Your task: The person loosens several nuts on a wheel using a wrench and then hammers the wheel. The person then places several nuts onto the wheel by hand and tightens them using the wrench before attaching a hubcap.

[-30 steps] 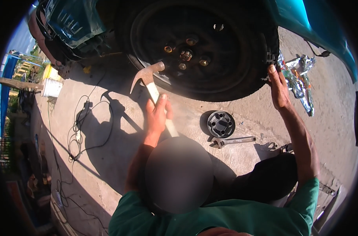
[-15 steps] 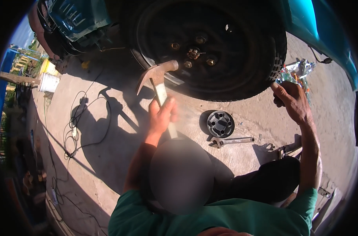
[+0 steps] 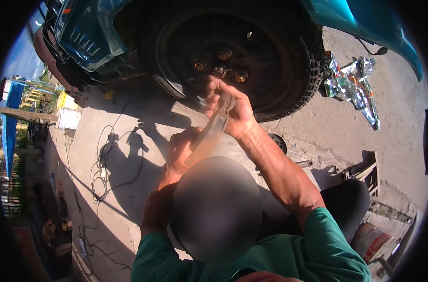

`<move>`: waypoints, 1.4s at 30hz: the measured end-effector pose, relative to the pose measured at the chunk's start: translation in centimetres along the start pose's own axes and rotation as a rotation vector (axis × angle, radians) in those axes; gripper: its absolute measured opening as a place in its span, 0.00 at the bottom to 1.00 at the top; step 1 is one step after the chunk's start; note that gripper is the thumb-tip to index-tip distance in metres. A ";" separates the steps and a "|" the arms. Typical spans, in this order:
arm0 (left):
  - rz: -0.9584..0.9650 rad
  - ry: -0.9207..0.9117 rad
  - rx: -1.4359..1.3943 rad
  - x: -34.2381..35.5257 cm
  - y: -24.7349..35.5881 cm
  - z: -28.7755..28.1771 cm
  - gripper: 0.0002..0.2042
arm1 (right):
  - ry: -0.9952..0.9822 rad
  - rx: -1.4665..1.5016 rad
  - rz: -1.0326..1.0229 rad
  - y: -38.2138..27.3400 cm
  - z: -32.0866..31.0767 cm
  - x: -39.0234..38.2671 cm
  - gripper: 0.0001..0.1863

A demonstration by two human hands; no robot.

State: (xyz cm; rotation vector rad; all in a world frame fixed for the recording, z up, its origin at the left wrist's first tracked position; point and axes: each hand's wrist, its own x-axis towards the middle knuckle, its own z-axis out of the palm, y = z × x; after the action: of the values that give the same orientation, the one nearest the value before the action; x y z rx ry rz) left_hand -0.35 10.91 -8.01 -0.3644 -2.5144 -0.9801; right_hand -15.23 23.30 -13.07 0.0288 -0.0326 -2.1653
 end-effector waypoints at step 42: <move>-0.462 -0.191 0.230 7.3 1.2 -0.9 0.21 | -0.066 0.367 -0.048 0.4 0.5 0.1 0.27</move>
State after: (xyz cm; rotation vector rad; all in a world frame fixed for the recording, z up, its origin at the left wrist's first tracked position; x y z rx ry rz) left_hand -6.06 11.80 -3.24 0.2149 -2.9213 -0.8262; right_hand -14.93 22.99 -12.54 0.1704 -0.4705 -2.1806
